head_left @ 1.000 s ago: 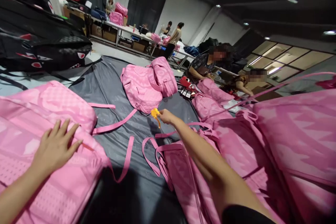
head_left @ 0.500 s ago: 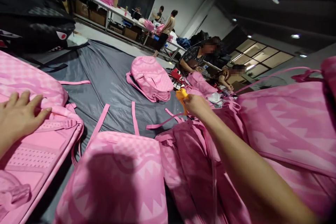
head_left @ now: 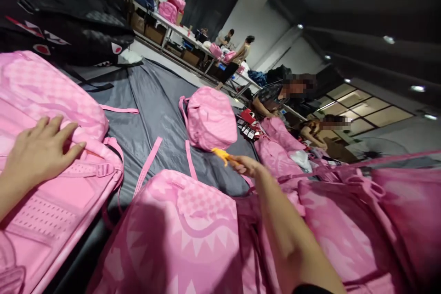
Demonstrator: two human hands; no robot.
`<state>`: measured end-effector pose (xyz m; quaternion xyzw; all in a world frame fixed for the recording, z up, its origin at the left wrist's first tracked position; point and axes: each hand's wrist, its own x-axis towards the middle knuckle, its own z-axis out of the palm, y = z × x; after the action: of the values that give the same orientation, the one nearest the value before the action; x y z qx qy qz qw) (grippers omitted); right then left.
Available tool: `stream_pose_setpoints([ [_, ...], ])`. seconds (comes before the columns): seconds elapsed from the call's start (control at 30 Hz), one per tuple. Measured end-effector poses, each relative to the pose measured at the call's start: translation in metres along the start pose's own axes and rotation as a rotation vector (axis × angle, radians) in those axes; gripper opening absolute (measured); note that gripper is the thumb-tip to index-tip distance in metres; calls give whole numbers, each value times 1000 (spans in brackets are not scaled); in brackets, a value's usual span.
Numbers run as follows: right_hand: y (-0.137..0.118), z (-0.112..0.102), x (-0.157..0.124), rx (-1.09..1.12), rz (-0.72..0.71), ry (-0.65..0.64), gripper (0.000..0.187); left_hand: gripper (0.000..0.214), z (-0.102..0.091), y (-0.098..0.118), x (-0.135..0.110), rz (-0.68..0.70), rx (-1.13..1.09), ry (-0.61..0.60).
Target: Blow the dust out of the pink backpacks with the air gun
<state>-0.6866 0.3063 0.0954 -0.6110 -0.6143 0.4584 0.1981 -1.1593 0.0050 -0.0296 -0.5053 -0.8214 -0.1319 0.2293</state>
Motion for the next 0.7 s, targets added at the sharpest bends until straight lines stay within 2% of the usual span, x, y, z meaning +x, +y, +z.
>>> stream_pose_setpoints([
  [0.07, -1, 32, -16, 44, 100, -195, 32, 69, -2, 0, -3, -6, -5, 1],
  [0.13, 1, 66, -38, 115, 113, -357, 27, 67, -3, -3, -6, -14, -38, -9],
  [0.23, 8, 106, -89, 333, 56, -685, 28, 66, -6, -10, -6, -22, -176, -37],
  [0.3, 10, 115, -134, 514, -33, -872, 39, 67, -14, -11, -2, -56, -348, -50],
  [0.37, 7, 113, -186, 654, -138, -913, 45, 64, -30, -1, 3, -150, -639, -67],
  [0.43, -3, 102, -241, 766, -249, -834, 39, 57, -58, 23, -2, -247, -925, -98],
  [0.47, -11, 94, -270, 823, -311, -777, 35, 55, -76, 40, -13, -272, -1043, -106],
  [0.53, -27, 77, -326, 933, -446, -655, 32, 54, -116, 80, -56, -239, -1191, -71],
  [0.6, -38, 60, -382, 1006, -570, -540, 32, 58, -153, 118, -124, -121, -1318, -23],
  [0.63, -40, 53, -410, 1012, -613, -491, 33, 62, -167, 132, -163, -71, -1407, -66],
  [0.67, -38, 47, -438, 996, -635, -449, 33, 66, -179, 141, -201, -103, -1539, -166],
  [0.7, -33, 42, -466, 959, -635, -417, 33, 68, -187, 144, -235, -201, -1709, -313],
])
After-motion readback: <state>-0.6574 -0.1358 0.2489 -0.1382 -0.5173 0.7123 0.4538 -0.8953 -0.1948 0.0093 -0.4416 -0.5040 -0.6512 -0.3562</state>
